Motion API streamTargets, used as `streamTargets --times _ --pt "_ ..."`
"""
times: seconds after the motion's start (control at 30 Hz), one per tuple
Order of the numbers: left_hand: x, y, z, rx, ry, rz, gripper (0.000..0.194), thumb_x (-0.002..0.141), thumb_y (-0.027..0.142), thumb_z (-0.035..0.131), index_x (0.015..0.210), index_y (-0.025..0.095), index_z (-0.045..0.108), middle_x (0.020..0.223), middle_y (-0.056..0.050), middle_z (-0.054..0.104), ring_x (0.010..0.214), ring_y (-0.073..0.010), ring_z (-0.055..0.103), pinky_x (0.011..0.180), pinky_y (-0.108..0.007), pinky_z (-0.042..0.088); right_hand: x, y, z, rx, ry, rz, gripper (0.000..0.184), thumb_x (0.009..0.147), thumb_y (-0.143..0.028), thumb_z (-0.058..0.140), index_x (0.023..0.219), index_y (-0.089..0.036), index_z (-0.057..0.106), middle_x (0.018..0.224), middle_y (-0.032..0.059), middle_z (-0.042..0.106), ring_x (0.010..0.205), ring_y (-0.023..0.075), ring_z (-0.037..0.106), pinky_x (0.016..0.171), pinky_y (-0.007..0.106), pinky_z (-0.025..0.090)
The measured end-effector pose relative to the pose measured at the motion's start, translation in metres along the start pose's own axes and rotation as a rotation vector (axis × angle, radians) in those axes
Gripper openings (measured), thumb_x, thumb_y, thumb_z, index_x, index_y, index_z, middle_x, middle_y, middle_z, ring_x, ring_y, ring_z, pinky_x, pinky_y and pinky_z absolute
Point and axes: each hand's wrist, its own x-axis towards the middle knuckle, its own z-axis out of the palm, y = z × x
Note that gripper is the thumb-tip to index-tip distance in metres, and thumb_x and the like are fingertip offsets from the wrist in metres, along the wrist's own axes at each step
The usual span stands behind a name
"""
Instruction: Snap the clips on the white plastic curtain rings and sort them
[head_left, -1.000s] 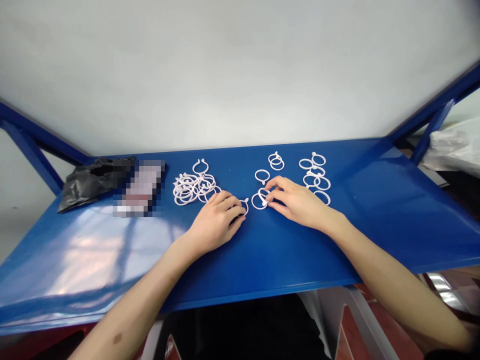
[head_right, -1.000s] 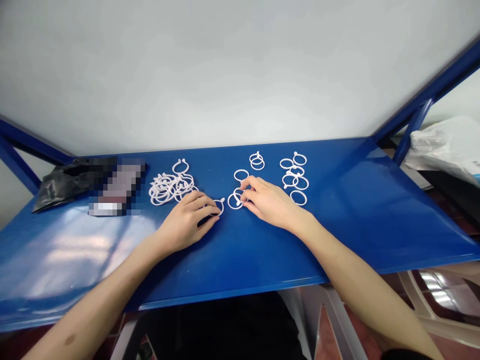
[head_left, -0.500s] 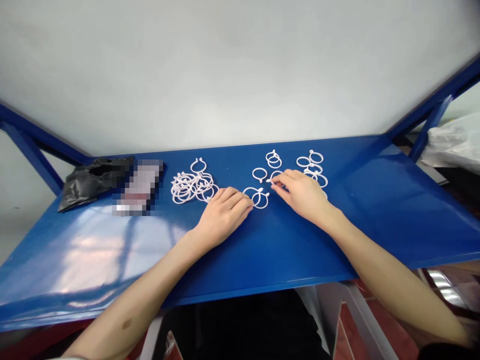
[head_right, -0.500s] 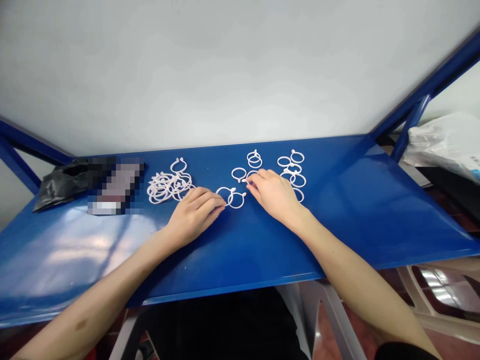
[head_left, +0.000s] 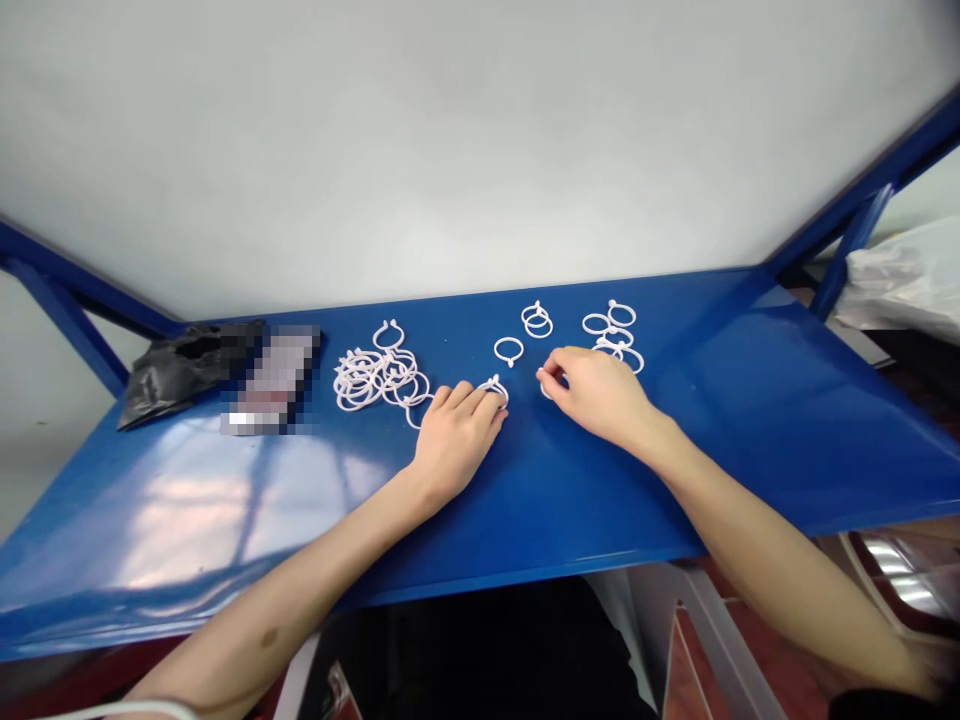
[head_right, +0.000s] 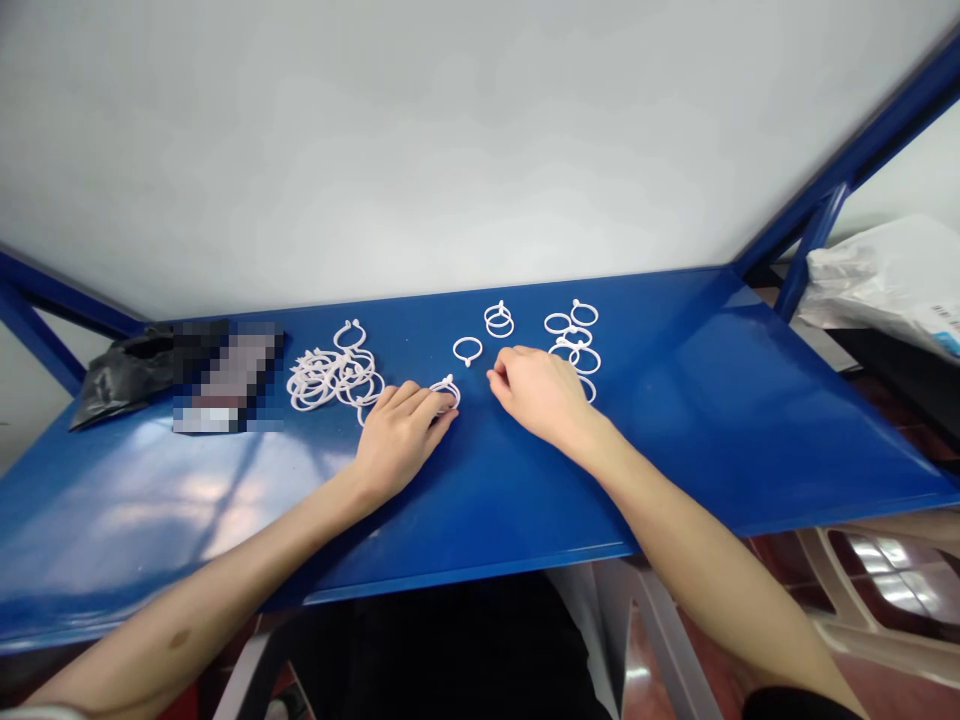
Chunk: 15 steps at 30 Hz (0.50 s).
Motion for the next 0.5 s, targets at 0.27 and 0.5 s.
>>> streamTargets --times 0.27,0.5 --pt "-0.005 -0.006 -0.013 -0.056 0.020 -0.081 0.015 0.096 0.032 0.066 0.100 0.017 0.065 0.094 -0.005 0.074 0.082 -0.0212 0.065 0.076 -0.036 0.042 0.002 0.041 -0.011 0.096 -0.215 -0.249 0.009 0.089 -0.024 0.065 0.089 -0.022 0.074 0.119 0.0062 0.061 0.091 0.0194 0.066 0.075 0.033 0.051" --pt "-0.013 -0.023 -0.014 -0.054 -0.076 0.019 0.018 0.098 0.025 0.061 0.114 0.021 0.069 0.114 -0.009 0.068 0.093 -0.0226 0.060 0.081 -0.037 0.049 0.001 0.013 0.003 0.206 -0.119 -0.336 0.009 0.098 -0.024 0.057 0.098 -0.020 0.065 0.097 0.0040 0.067 0.084 0.0187 0.064 0.076 0.032 0.050"
